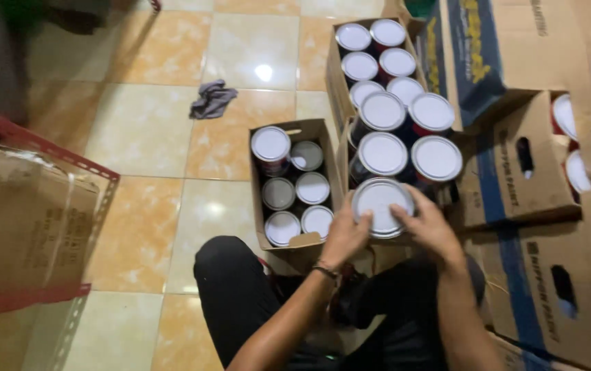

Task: Organizing paint cans by wiping them and moving them between boxes on the floor.

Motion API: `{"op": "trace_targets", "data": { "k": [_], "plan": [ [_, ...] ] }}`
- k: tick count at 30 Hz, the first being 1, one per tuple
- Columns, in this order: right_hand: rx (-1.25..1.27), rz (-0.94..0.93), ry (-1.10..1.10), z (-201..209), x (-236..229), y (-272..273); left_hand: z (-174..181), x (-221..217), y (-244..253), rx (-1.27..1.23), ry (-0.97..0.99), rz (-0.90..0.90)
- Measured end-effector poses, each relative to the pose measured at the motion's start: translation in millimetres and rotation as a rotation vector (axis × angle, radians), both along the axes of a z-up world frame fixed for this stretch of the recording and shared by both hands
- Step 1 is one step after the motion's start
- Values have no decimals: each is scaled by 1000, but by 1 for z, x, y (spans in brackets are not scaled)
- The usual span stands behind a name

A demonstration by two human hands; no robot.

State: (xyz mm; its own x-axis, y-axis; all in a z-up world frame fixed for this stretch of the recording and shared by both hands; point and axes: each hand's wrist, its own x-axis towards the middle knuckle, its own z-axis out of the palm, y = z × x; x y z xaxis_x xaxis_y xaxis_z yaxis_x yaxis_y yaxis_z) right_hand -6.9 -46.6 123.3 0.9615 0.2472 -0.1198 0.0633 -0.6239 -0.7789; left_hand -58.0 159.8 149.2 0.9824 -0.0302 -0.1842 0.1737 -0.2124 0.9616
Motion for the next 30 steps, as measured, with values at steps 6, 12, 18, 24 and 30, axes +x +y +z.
{"op": "trace_targets", "data": {
  "k": [6, 12, 18, 24, 30],
  "plan": [
    [253, 13, 17, -82, 40, 140, -81, 36, 109, 120, 106, 252],
    [299, -227, 269, -202, 90, 236, -254, 96, 182, 270, 242, 511],
    [163, -181, 298, -241, 91, 252, -316, 112, 185, 378, 247, 616],
    [97, -135, 258, -223, 76, 198, -254, 100, 182, 494, 320, 560],
    [325, -348, 480, -151, 70, 81, -133, 134, 75, 174, -148, 512]
  ]
}}
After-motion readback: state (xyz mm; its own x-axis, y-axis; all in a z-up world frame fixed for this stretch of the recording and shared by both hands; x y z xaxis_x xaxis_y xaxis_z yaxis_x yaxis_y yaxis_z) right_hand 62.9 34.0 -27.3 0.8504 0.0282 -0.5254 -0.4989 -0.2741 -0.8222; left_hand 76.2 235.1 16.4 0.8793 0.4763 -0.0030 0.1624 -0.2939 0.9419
